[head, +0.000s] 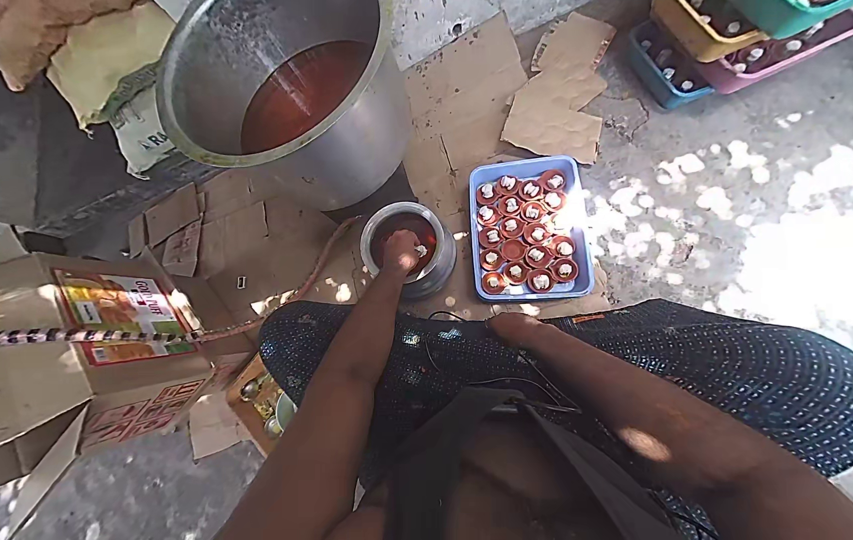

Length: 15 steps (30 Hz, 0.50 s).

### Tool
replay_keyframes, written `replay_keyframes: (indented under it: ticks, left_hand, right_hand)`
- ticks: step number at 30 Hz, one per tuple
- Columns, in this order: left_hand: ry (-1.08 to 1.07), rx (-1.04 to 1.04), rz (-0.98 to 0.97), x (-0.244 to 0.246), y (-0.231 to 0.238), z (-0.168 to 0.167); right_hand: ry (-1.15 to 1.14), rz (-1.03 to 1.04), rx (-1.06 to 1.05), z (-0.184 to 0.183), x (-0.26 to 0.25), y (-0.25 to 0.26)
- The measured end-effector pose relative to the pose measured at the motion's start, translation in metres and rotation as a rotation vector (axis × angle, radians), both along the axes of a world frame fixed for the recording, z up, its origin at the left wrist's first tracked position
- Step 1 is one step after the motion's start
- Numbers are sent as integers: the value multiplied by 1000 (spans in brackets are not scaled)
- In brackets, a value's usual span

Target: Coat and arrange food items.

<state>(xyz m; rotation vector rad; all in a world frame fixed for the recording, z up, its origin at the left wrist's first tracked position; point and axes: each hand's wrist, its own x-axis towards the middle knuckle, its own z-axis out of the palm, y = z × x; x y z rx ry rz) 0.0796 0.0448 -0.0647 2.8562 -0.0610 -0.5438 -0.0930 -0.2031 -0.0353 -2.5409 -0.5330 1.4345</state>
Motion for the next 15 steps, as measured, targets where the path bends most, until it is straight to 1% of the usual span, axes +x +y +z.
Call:
replay_keyframes:
  ticks: [15]
  left_hand:
    - [71,104,-67,0,-2,-6]
  right_hand:
    - [-29,8,-3,0,3,-1]
